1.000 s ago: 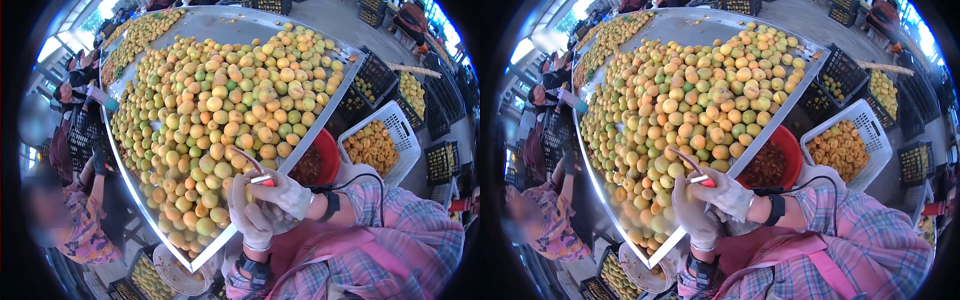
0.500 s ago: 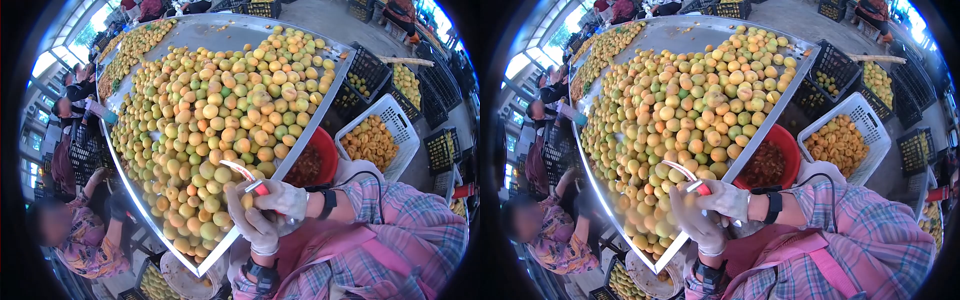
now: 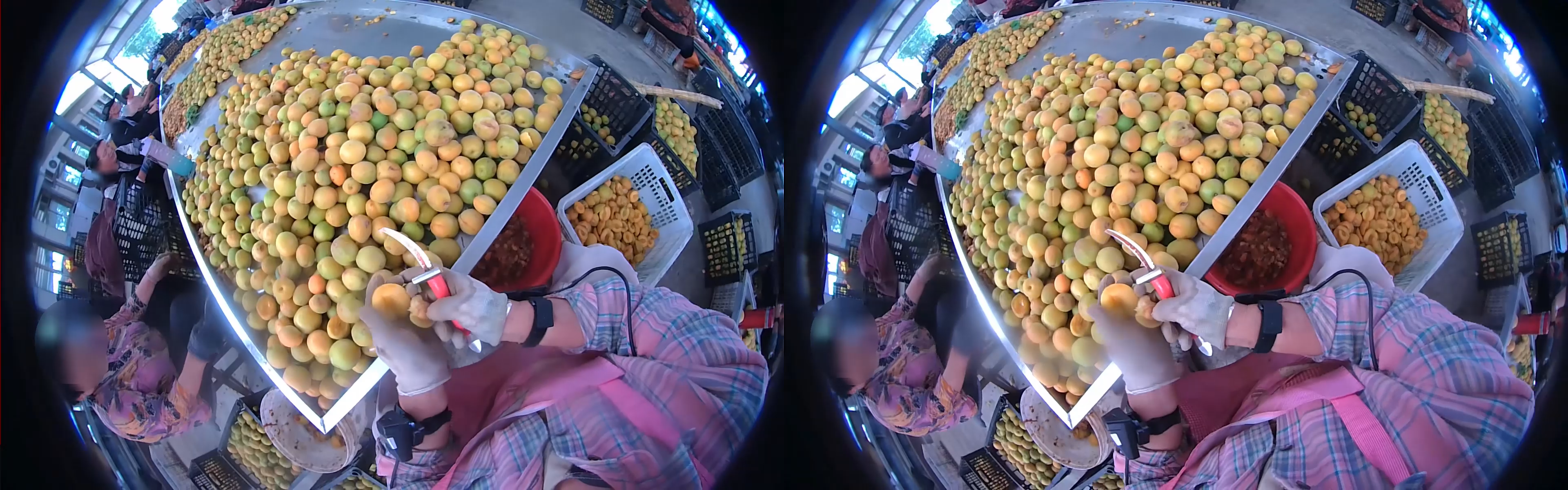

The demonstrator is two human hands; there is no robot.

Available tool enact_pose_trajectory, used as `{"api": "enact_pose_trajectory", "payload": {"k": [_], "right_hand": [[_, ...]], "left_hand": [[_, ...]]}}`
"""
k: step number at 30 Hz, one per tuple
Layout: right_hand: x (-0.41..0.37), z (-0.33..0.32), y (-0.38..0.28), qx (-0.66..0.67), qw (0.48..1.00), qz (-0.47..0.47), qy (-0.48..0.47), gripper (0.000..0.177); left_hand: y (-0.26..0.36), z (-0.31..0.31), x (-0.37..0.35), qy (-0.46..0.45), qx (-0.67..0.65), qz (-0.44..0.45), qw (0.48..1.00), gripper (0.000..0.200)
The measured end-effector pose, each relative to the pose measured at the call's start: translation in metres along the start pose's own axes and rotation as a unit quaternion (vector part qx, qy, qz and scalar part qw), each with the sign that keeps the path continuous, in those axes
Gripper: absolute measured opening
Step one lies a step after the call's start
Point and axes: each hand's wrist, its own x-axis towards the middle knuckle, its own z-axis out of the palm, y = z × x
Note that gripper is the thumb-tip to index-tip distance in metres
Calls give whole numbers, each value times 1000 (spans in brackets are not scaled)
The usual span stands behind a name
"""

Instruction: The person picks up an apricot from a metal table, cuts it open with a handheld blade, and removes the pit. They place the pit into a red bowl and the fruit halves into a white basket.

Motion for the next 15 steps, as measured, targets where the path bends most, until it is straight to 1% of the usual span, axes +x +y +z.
{"api": "enact_pose_trajectory", "payload": {"k": [1,2,3,4,5,6,7,8,9,10,12,13,14,15], "right_hand": [[-1,1,0,6,1000,-9,23,49],[-1,-1,2,7,1000,-10,26,49],[2,-3,5,12,1000,-10,25,47],[3,-4,7,15,1000,-10,21,45],[1,-6,6,6,999,-3,38,45],[-2,-8,2,-5,999,4,53,46],[-10,-9,-9,-25,998,6,54,46],[-12,-15,-8,-11,998,-14,59,46],[-15,-22,-11,-50,997,-17,64,47],[-18,-28,-18,-89,994,-19,68,47],[-35,-35,-42,-198,976,24,85,43],[-37,-50,-36,-208,973,-9,97,40],[-39,-64,-36,-288,951,-4,116,39],[-41,-75,-32,-391,909,-57,137,39]], "left_hand": [[-7,-9,6,-36,-81,-4,996,64],[-12,-15,10,-72,-162,-7,984,61],[-14,-17,12,-75,-162,-8,984,61],[-14,-18,13,-93,-38,57,993,55],[-15,-20,16,-107,84,123,983,49],[-18,-25,22,-104,81,127,983,49],[-22,-31,30,-117,-103,27,987,44],[-23,-37,34,-126,-284,-71,948,40],[-18,-33,31,-140,-325,-56,934,36],[-17,-31,31,-135,-332,-48,932,36],[-16,-29,29,-122,-295,-49,947,36],[-15,-30,28,-124,-293,-52,947,36],[-12,-29,26,-121,-298,-47,946,36],[-9,-29,24,-116,-279,-54,952,35]]}}
